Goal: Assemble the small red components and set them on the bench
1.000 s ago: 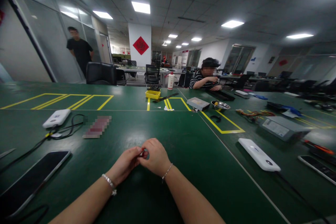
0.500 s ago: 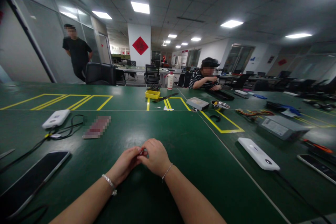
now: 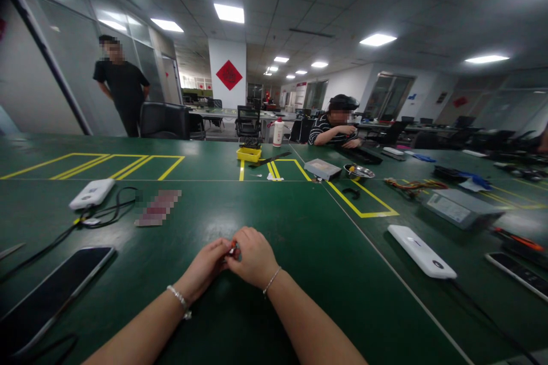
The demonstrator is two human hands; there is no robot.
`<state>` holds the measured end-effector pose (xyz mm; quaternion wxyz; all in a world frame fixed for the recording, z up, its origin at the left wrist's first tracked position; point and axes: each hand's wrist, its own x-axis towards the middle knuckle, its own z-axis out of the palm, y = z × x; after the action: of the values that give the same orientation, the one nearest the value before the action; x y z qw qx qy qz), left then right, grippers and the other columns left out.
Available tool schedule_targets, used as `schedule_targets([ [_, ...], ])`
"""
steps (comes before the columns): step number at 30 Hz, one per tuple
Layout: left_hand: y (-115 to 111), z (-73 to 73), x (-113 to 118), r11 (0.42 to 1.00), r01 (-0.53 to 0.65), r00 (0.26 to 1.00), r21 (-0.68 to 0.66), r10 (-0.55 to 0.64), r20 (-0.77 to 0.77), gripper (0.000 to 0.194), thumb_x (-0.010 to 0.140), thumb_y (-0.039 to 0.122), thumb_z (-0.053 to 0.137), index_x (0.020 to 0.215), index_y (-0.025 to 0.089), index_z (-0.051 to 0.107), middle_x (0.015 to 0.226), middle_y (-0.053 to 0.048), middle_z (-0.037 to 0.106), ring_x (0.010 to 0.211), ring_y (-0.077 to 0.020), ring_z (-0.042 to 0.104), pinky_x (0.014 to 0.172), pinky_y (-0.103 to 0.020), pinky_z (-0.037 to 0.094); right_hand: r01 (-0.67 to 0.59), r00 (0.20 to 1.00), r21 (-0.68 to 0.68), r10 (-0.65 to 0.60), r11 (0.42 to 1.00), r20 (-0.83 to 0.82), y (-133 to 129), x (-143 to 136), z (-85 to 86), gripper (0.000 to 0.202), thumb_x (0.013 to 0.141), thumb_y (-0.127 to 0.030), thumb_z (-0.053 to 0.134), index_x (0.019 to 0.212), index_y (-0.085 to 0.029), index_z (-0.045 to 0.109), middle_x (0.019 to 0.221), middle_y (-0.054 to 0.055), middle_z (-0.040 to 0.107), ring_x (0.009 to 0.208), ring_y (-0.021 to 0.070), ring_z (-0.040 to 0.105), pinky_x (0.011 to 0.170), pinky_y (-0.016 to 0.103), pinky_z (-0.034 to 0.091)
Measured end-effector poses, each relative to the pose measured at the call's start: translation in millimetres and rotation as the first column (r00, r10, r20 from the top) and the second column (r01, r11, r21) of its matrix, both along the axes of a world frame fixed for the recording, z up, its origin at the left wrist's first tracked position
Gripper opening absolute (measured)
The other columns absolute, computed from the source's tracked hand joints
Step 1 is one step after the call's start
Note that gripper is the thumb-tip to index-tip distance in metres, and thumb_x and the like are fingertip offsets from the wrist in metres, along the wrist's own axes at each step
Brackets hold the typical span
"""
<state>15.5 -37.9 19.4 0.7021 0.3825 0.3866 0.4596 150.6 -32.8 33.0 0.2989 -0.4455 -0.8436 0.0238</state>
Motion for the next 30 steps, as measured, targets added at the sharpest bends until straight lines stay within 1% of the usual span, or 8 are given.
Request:
schedule_targets([
  [5, 0, -0.9, 1, 1.0, 0.0, 1.0, 0.002, 0.0, -0.018, 0.015, 0.065, 0.025, 0.061, 0.06, 0.015, 0.052, 0.062, 0.001, 0.056, 0.056, -0.0083, 0.05, 0.057, -0.02, 0.041, 0.018, 0.998, 0.015, -0.019, 1.0, 0.068, 0, 1, -1.6, 0.014, 0.068, -0.027, 0.059, 0.073, -0.018, 0.049, 0.075, 0.002, 0.051, 0.074, 0.0162, 0.045, 0.069, 0.029, 0.035],
  [11, 1, -4.2, 0, 1.0, -0.013, 1.0, 0.006, 0.013, -0.026, 0.016, 0.064, 0.027, 0.063, 0.061, 0.014, 0.053, 0.064, 0.0, 0.057, 0.057, -0.0086, 0.052, 0.058, -0.02, 0.041, 0.024, 0.999, -0.001, -0.024, 1.0, 0.048, -1, 1, -2.9, 0.015, 0.069, -0.026, 0.059, 0.076, -0.018, 0.049, 0.077, 0.002, 0.051, 0.075, 0.0159, 0.045, 0.068, 0.028, 0.035],
  [19, 3, -6.5, 1, 1.0, -0.022, 0.998, 0.015, 0.022, -0.058, 0.016, 0.064, 0.027, 0.063, 0.062, 0.015, 0.053, 0.064, 0.0, 0.058, 0.057, -0.0087, 0.052, 0.057, -0.02, 0.041, 0.033, 0.993, 0.022, -0.035, 0.999, 0.109, -2, 2, -1.7, 0.016, 0.069, -0.03, 0.06, 0.074, -0.018, 0.049, 0.076, 0.003, 0.051, 0.074, 0.0168, 0.045, 0.068, 0.029, 0.035],
  [23, 3, -7.5, 1, 1.0, -0.017, 0.998, 0.014, 0.018, -0.064, 0.017, 0.063, 0.029, 0.064, 0.062, 0.015, 0.053, 0.063, 0.0, 0.058, 0.055, -0.0092, 0.052, 0.057, -0.021, 0.041, 0.043, 0.991, 0.021, -0.045, 0.999, 0.124, -1, 1, -0.3, 0.014, 0.071, -0.029, 0.058, 0.073, -0.018, 0.05, 0.075, 0.003, 0.052, 0.073, 0.0167, 0.046, 0.067, 0.029, 0.036],
  [27, 3, -9.9, 2, 0.999, -0.031, 0.996, 0.04, 0.035, -0.086, 0.016, 0.063, 0.028, 0.062, 0.061, 0.015, 0.053, 0.062, 0.0, 0.058, 0.056, -0.0098, 0.052, 0.057, -0.021, 0.04, 0.041, 0.988, 0.028, -0.045, 0.999, 0.146, -3, 0, 2.0, 0.013, 0.071, -0.029, 0.057, 0.074, -0.018, 0.05, 0.076, 0.003, 0.052, 0.073, 0.0167, 0.046, 0.066, 0.029, 0.035],
  [30, 4, -12.1, 2, 0.995, -0.062, 0.986, 0.081, 0.073, -0.151, 0.016, 0.062, 0.027, 0.062, 0.059, 0.015, 0.052, 0.057, 0.001, 0.056, 0.052, -0.0093, 0.049, 0.052, -0.019, 0.037, 0.083, 0.982, 0.053, -0.091, 0.995, 0.165, -4, -3, 0.5, 0.015, 0.069, -0.031, 0.057, 0.072, -0.019, 0.049, 0.074, 0.003, 0.052, 0.072, 0.0172, 0.046, 0.064, 0.029, 0.035],
])
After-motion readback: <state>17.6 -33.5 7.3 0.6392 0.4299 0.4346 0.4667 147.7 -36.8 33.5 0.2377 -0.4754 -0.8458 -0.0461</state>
